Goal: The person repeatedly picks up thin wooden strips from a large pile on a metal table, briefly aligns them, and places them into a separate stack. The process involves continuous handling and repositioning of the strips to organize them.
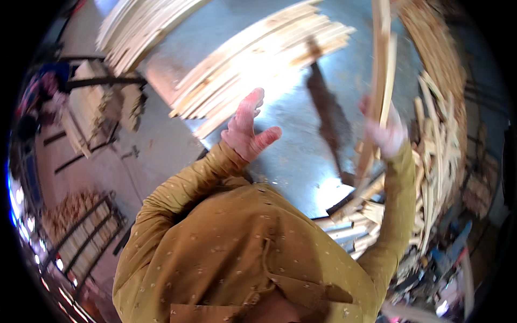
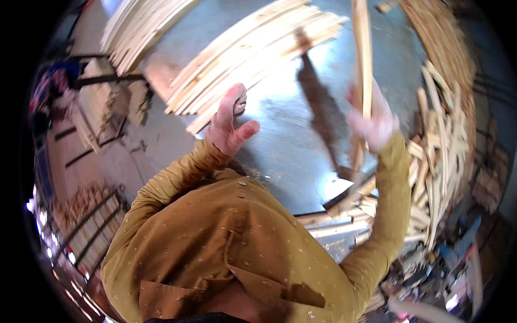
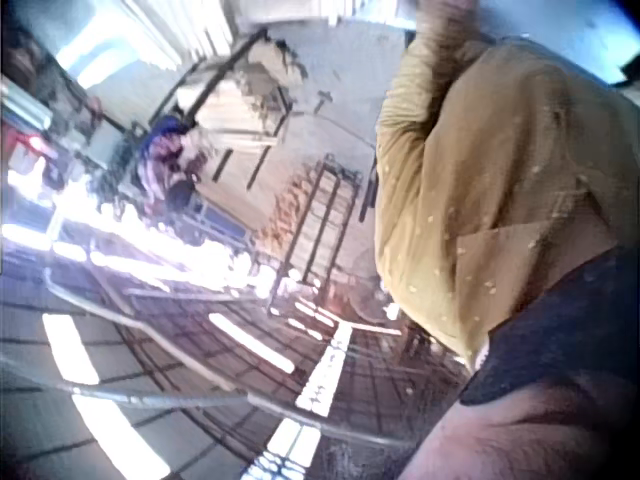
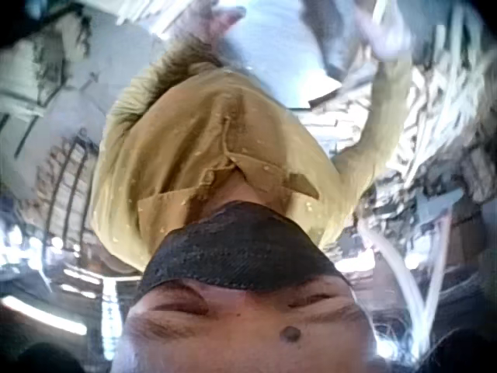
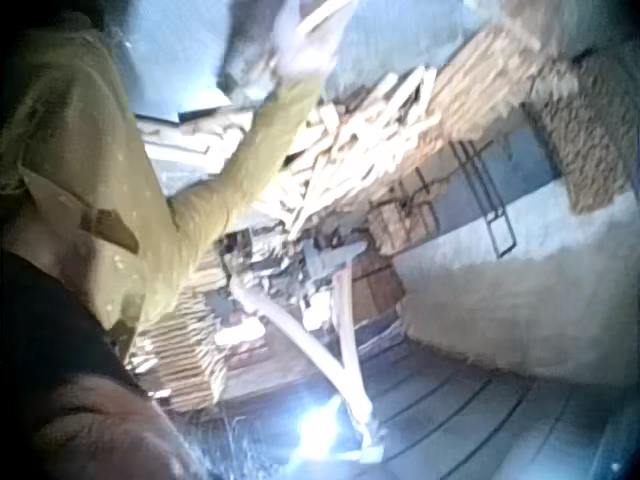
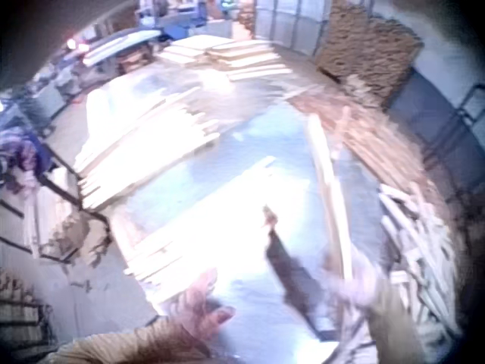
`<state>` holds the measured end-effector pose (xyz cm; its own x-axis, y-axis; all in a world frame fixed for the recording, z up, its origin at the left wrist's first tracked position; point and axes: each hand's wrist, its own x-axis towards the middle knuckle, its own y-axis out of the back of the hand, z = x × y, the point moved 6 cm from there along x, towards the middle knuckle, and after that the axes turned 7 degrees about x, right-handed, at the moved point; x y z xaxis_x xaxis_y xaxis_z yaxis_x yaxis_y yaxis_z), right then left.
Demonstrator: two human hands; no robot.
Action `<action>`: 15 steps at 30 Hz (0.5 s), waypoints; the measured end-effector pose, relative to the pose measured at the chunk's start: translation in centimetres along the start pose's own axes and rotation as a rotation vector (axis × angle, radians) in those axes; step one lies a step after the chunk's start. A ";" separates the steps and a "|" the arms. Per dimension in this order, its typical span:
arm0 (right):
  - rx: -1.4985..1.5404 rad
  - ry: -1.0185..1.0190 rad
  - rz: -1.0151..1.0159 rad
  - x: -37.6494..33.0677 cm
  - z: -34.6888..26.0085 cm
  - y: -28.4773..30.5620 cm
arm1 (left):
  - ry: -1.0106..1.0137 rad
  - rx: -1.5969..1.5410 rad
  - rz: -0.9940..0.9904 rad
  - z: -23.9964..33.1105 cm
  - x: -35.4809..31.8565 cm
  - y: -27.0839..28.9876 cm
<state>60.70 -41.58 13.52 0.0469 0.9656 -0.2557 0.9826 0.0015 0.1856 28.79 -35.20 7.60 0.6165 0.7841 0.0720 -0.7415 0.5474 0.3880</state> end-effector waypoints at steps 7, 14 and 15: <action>0.836 -0.275 0.379 7.3 6.4 -3.4 | 0.630 -0.850 -0.522 -0.7 4.7 -10.6; 0.948 -0.315 0.477 0.7 16.8 -10.9 | 0.575 0.418 -0.454 -6.8 4.1 -5.0; 1.005 -0.323 0.505 0.7 17.3 -10.7 | 0.639 0.434 -0.525 -5.3 3.6 -4.1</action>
<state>53.32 -45.38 -5.05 0.3739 0.6867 -0.6234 0.5322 -0.7094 -0.4621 32.61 -33.10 1.40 0.4868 0.5496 -0.6790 -0.1658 0.8213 0.5459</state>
